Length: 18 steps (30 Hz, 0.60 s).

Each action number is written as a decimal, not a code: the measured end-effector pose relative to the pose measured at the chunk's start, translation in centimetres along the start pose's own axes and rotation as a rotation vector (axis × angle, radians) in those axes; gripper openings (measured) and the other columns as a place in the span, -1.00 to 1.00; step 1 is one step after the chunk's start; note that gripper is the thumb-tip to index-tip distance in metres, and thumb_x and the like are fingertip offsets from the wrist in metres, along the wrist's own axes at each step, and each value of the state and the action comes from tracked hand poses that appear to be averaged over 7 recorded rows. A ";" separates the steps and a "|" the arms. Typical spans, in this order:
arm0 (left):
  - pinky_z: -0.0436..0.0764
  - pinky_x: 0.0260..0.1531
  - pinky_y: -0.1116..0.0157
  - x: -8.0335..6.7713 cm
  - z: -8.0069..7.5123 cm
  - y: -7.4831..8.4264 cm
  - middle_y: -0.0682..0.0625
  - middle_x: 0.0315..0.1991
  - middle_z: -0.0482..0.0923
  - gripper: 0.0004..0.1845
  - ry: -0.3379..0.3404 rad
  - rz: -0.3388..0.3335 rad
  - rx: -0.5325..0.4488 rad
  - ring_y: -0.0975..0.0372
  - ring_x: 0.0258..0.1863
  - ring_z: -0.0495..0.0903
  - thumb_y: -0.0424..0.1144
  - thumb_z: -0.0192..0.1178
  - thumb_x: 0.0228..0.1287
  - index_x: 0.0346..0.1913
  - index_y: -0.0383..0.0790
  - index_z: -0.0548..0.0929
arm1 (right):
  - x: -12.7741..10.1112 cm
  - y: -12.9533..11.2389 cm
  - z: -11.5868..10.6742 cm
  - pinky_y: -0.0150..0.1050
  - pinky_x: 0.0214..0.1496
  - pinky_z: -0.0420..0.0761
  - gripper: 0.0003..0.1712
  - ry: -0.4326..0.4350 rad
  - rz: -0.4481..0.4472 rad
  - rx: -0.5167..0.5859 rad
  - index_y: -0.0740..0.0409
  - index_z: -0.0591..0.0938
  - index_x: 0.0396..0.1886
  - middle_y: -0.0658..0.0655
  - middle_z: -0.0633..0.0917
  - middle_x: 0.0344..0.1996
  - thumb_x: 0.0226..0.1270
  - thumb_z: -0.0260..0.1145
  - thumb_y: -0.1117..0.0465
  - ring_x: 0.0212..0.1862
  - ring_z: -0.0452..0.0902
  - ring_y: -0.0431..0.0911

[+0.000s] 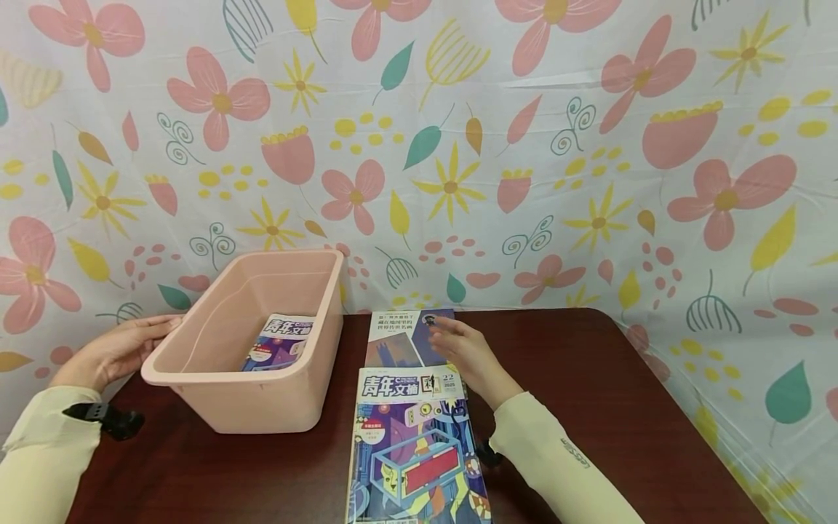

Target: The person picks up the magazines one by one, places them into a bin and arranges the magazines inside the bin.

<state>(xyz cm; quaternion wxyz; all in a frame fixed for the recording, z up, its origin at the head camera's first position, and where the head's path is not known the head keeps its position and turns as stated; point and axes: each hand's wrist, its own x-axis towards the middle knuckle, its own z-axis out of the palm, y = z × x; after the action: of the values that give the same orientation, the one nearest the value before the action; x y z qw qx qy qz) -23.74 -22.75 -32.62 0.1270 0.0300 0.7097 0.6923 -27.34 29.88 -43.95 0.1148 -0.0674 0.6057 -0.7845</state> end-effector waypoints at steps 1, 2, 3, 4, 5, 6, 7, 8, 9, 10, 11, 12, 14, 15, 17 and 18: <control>0.65 -0.28 0.33 0.0 0.0 0.0 0.17 -0.23 0.67 -0.67 0.001 0.000 -0.002 0.30 -0.25 0.67 -0.32 -0.04 0.51 -0.25 0.10 0.71 | -0.1 0.1 -0.1 -0.20 0.29 0.38 -0.37 0.006 0.002 -0.005 0.27 0.14 0.47 0.37 0.24 0.39 0.49 0.09 0.32 0.36 0.27 0.14; 0.65 -0.29 0.33 0.0 0.0 0.0 0.16 -0.24 0.67 -0.67 0.001 0.001 -0.004 0.30 -0.25 0.67 -0.32 -0.04 0.51 -0.25 0.10 0.71 | -0.1 0.2 -0.2 -0.21 0.28 0.40 -0.37 0.010 0.002 -0.009 0.26 0.14 0.47 0.37 0.25 0.38 0.49 0.09 0.31 0.35 0.28 0.13; 0.65 -0.29 0.33 0.0 0.1 0.0 0.16 -0.24 0.67 -0.67 0.001 0.001 -0.006 0.30 -0.25 0.67 -0.32 -0.04 0.51 -0.25 0.09 0.72 | -0.2 0.3 -0.4 -0.23 0.26 0.42 -0.37 0.015 0.004 -0.013 0.26 0.15 0.47 0.36 0.26 0.38 0.48 0.10 0.31 0.35 0.29 0.13; 0.65 -0.29 0.33 0.0 0.1 0.0 0.16 -0.24 0.68 -0.66 0.001 0.001 -0.007 0.30 -0.26 0.67 -0.32 -0.05 0.51 -0.25 0.09 0.72 | -0.3 0.3 -0.5 -0.24 0.25 0.42 -0.35 0.014 0.006 -0.022 0.26 0.14 0.48 0.37 0.26 0.38 0.48 0.11 0.30 0.34 0.29 0.13; 0.65 -0.29 0.33 0.0 0.1 0.0 0.16 -0.24 0.68 -0.66 0.000 0.001 -0.009 0.30 -0.26 0.67 -0.32 -0.05 0.51 -0.25 0.09 0.72 | -0.4 0.4 -0.6 -0.23 0.25 0.43 -0.34 0.014 0.007 -0.029 0.26 0.13 0.48 0.37 0.26 0.38 0.48 0.12 0.29 0.34 0.29 0.13; 0.65 -0.29 0.33 0.0 0.1 0.0 0.16 -0.24 0.68 -0.66 -0.001 0.001 -0.008 0.30 -0.26 0.67 -0.32 -0.05 0.51 -0.25 0.09 0.72 | -0.5 0.5 -0.7 -0.22 0.25 0.43 -0.34 0.018 0.009 -0.032 0.27 0.14 0.47 0.36 0.27 0.38 0.47 0.12 0.29 0.34 0.30 0.13; 0.65 -0.29 0.33 0.0 0.1 0.0 0.16 -0.24 0.68 -0.65 0.000 0.000 -0.008 0.30 -0.26 0.67 -0.32 -0.06 0.51 -0.26 0.09 0.72 | -0.5 0.5 -0.9 -0.20 0.25 0.43 -0.35 0.023 0.013 -0.030 0.27 0.15 0.47 0.36 0.27 0.38 0.47 0.13 0.30 0.33 0.31 0.13; 0.65 -0.29 0.33 0.0 0.1 0.0 0.16 -0.24 0.68 -0.65 0.000 0.000 -0.007 0.30 -0.26 0.67 -0.32 -0.06 0.51 -0.26 0.09 0.72 | -0.7 0.6 -1.0 -0.18 0.27 0.42 -0.35 0.023 0.015 -0.030 0.27 0.15 0.47 0.36 0.27 0.38 0.47 0.12 0.31 0.33 0.31 0.13; 0.65 -0.29 0.33 0.0 0.1 0.0 0.16 -0.24 0.67 -0.66 0.000 -0.001 -0.006 0.30 -0.26 0.67 -0.32 -0.05 0.51 -0.26 0.09 0.72 | -0.8 0.6 -1.2 -0.16 0.28 0.40 -0.35 0.022 0.018 -0.032 0.28 0.14 0.47 0.36 0.26 0.38 0.47 0.11 0.31 0.33 0.31 0.14; 0.65 -0.29 0.33 0.0 0.1 0.1 0.15 -0.25 0.67 -0.66 0.001 -0.001 -0.005 0.30 -0.27 0.67 -0.32 -0.05 0.51 -0.26 0.09 0.72 | -0.9 0.7 -1.4 -0.13 0.30 0.38 -0.35 0.022 0.019 -0.036 0.29 0.13 0.47 0.37 0.26 0.38 0.48 0.11 0.31 0.33 0.31 0.15; 0.65 -0.29 0.33 0.0 0.2 0.1 0.15 -0.25 0.67 -0.66 0.002 -0.001 -0.004 0.30 -0.27 0.67 -0.32 -0.05 0.51 -0.26 0.08 0.72 | -1.0 0.8 -1.6 -0.12 0.30 0.37 -0.36 0.025 0.022 -0.038 0.29 0.14 0.46 0.37 0.26 0.38 0.48 0.11 0.31 0.31 0.34 0.13; 0.65 -0.30 0.33 0.0 0.2 0.1 0.15 -0.25 0.67 -0.66 0.003 -0.002 -0.003 0.30 -0.27 0.67 -0.32 -0.05 0.51 -0.26 0.08 0.72 | -1.2 0.8 -1.8 -0.11 0.31 0.37 -0.36 0.027 0.022 -0.037 0.29 0.15 0.46 0.36 0.30 0.36 0.47 0.11 0.31 0.28 0.39 0.09; 0.65 -0.30 0.33 0.0 0.2 0.1 0.14 -0.25 0.67 -0.67 0.003 -0.002 -0.002 0.30 -0.27 0.67 -0.32 -0.05 0.51 -0.26 0.08 0.72 | -1.5 0.9 -2.3 -0.10 0.32 0.35 -0.36 0.022 0.017 -0.050 0.30 0.13 0.47 0.33 0.34 0.33 0.48 0.10 0.30 0.26 0.42 0.07; 0.65 -0.30 0.33 0.0 0.2 0.1 0.14 -0.25 0.68 -0.67 0.001 -0.002 -0.003 0.29 -0.27 0.67 -0.32 -0.05 0.51 -0.26 0.07 0.72 | -1.7 0.9 -2.5 -0.10 0.32 0.35 -0.36 0.022 0.017 -0.056 0.31 0.13 0.47 0.32 0.37 0.31 0.48 0.09 0.30 0.24 0.44 0.05; 0.65 -0.30 0.32 0.0 0.1 0.0 0.15 -0.24 0.68 -0.67 -0.003 -0.002 -0.004 0.29 -0.27 0.67 -0.32 -0.05 0.51 -0.25 0.08 0.72 | -2.0 0.9 -2.8 -0.11 0.31 0.37 -0.37 0.030 0.017 -0.069 0.30 0.14 0.46 0.29 0.40 0.28 0.49 0.09 0.30 0.22 0.47 0.02; 0.65 -0.30 0.32 0.0 0.1 0.0 0.15 -0.24 0.68 -0.66 -0.005 -0.001 -0.005 0.29 -0.27 0.67 -0.32 -0.05 0.51 -0.25 0.08 0.72 | -2.1 1.0 -2.9 -0.12 0.30 0.37 -0.37 0.034 0.016 -0.074 0.31 0.14 0.46 0.29 0.40 0.28 0.49 0.09 0.30 0.24 0.45 0.05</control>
<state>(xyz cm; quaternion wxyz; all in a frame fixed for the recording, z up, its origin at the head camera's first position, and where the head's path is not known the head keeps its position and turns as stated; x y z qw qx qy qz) -23.74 -22.67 -32.60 0.1291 0.0314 0.7078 0.6938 -25.92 32.94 -45.56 0.1084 -0.0533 0.6368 -0.7615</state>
